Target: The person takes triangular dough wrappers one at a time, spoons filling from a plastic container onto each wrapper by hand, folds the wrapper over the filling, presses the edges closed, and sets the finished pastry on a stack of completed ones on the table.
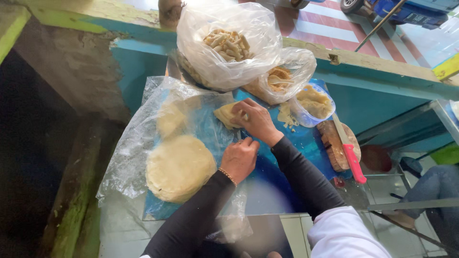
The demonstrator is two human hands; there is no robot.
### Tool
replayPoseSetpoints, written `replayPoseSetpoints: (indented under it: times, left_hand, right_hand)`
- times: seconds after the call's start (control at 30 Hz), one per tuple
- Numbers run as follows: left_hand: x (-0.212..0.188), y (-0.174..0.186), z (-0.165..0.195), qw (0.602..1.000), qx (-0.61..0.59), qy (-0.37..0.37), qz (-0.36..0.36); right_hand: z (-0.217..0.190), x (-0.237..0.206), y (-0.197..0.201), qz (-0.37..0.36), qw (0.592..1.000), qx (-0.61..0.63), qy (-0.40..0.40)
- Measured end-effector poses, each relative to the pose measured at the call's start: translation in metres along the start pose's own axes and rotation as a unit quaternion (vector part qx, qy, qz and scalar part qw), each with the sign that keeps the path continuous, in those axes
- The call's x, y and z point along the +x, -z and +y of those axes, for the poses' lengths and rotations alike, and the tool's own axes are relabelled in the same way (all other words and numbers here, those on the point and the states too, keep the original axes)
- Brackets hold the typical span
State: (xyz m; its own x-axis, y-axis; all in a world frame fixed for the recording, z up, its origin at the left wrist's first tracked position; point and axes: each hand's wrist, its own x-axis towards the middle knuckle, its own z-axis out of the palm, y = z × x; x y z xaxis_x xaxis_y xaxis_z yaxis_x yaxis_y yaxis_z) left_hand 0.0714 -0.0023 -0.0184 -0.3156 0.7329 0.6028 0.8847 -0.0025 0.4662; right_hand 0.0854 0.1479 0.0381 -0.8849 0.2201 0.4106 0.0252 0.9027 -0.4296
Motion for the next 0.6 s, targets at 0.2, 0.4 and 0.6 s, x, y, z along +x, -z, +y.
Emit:
replayPoseSetpoints:
  times: [0.2, 0.4, 0.6]
  left_hand:
    - [0.007, 0.011, -0.003, 0.998, -0.014, 0.030, 0.061]
    - [0.011, 0.016, -0.009, 0.995, 0.054, 0.068, 0.055]
    - [0.013, 0.012, -0.015, 0.985, 0.150, 0.080, 0.035]
  right_hand:
    - [0.022, 0.006, 0.001, -0.028, 0.999, 0.012, -0.022]
    - [0.039, 0.012, 0.003, -0.061, 0.996, 0.060, -0.016]
    - [0.040, 0.018, -0.005, -0.062, 0.994, 0.039, -0.084]
